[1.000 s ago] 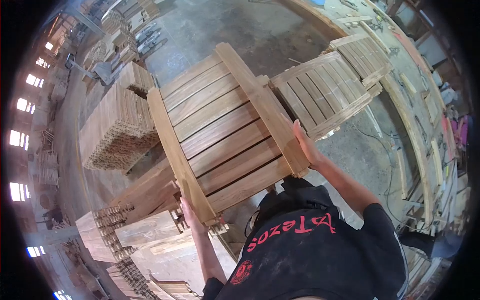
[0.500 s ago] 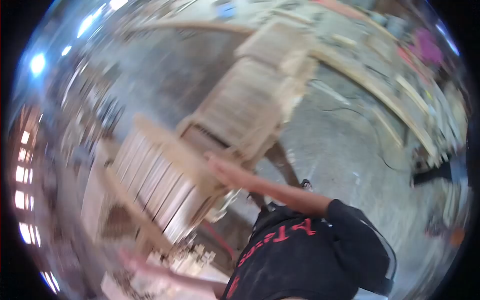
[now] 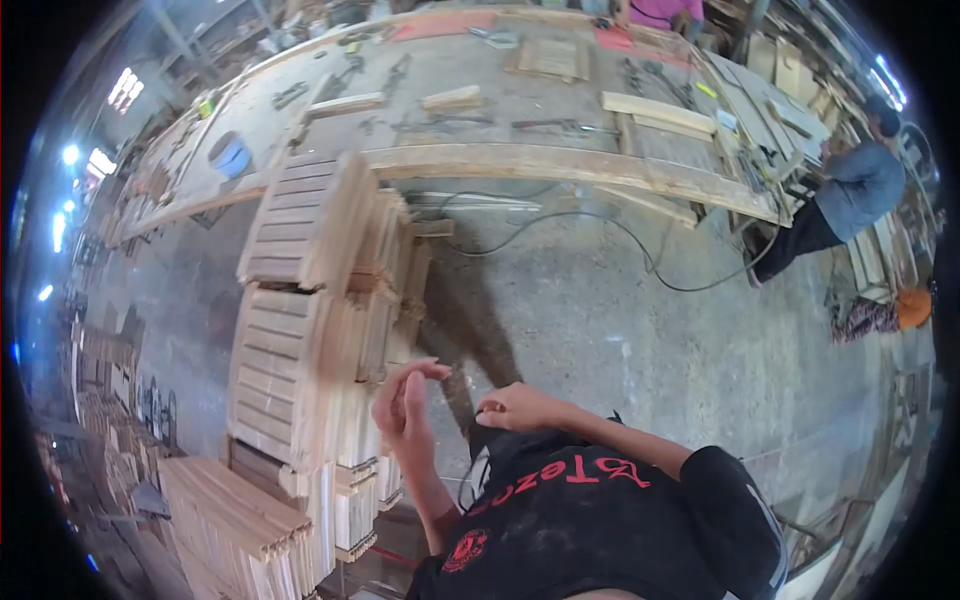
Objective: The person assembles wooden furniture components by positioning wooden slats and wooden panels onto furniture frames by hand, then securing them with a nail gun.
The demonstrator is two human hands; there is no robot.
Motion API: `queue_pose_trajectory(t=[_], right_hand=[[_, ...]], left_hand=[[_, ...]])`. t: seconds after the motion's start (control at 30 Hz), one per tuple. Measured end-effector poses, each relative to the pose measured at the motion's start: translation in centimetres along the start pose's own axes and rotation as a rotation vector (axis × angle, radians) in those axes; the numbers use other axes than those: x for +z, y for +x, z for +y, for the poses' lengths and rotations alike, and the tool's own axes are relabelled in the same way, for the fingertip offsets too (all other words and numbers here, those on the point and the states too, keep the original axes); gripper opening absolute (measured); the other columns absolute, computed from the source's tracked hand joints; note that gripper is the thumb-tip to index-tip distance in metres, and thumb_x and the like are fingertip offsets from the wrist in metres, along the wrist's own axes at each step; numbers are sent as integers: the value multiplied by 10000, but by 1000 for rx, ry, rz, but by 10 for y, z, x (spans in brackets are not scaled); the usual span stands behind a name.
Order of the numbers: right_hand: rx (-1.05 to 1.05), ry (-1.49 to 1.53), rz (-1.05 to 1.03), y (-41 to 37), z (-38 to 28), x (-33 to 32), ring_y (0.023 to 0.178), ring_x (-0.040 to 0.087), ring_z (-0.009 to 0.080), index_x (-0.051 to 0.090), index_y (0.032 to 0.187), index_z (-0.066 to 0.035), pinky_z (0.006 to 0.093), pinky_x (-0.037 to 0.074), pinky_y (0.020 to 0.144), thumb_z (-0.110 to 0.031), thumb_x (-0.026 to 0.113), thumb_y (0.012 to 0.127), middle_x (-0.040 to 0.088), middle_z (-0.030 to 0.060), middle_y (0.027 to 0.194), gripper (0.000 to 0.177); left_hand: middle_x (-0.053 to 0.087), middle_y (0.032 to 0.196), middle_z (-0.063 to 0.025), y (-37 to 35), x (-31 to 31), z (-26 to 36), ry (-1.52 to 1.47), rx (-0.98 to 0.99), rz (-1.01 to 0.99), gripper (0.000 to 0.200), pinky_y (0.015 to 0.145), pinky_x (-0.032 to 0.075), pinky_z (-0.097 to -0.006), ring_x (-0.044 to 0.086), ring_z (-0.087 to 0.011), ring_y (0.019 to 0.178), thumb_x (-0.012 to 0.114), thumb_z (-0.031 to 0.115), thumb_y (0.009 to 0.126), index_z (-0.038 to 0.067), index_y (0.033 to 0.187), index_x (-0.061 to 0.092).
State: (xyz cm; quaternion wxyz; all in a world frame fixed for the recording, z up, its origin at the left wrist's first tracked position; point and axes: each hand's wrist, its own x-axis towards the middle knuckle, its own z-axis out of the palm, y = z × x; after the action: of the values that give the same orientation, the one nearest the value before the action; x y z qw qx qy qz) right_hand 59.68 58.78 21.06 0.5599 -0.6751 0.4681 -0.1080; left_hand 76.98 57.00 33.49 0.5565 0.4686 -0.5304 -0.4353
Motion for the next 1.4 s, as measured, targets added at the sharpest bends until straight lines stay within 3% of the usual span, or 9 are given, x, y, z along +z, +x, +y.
queue_pose_trajectory(t=[0.3,0.57,0.67,0.73,0.87,1.1,1.2,1.3,1.4], right_hand=[[27,384,476,-21,125,-193,903,656,184,631,1124,-12,319,503,795,-303,613,918,695,115,956,357],[107,509,790,75,288,-583,886,639,120,634,1121,1,274,496,786,-217,562,961,695,82,976,279],[160,830,886,122,326,-705,809,648,128,643,1080,-27,262,485,724,-266,551,953,694,82,943,286],[315,648,832,150,356,-780,791,654,144,637,1078,-31,270,488,730,-286,548,947,691,81,943,300],[384,459,784,201,418,-894,762,656,150,624,1073,-30,282,491,728,-279,538,940,686,89,974,295],[609,241,939,381,525,-1045,777,662,202,600,1075,-10,328,518,572,-317,683,844,654,70,916,393],[517,787,980,441,568,-1076,756,658,217,602,1057,-14,330,517,558,-354,702,827,658,66,925,422],[525,563,841,443,566,-1084,764,657,211,605,1036,-22,367,519,559,-368,710,816,661,75,937,424],[261,996,511,405,518,-1096,802,652,196,606,1014,-18,384,528,605,-324,701,807,655,87,918,381]], left_hand=[[676,793,-100,170,222,-87,-120,-223,-356,261,755,495,-284,639,-151,750,475,148,969,-41,949,654],[664,801,-85,435,507,-252,-264,-434,-293,274,708,501,-259,629,-134,732,483,186,985,-28,952,651],[659,807,-67,517,584,-257,-265,-299,-249,277,692,501,-252,622,-119,737,492,200,990,-27,967,648],[665,811,-61,554,618,-261,-250,-331,-216,273,707,489,-256,616,-117,748,491,196,988,-26,972,650],[652,815,-40,604,655,-284,-231,-407,-250,243,701,486,-243,610,-100,769,514,170,981,-34,997,644],[656,814,-57,611,634,-308,-74,-591,90,269,731,490,-267,624,-126,777,519,207,970,-29,968,648],[663,826,-65,595,620,-324,3,-630,256,252,719,499,-269,629,-127,769,522,191,963,-27,977,648],[661,824,-71,588,632,-328,16,-668,322,259,734,506,-277,640,-136,770,513,200,964,-17,1001,648],[662,842,-71,603,660,-328,-51,-698,218,277,756,511,-290,646,-145,795,503,221,968,-10,1034,643]])
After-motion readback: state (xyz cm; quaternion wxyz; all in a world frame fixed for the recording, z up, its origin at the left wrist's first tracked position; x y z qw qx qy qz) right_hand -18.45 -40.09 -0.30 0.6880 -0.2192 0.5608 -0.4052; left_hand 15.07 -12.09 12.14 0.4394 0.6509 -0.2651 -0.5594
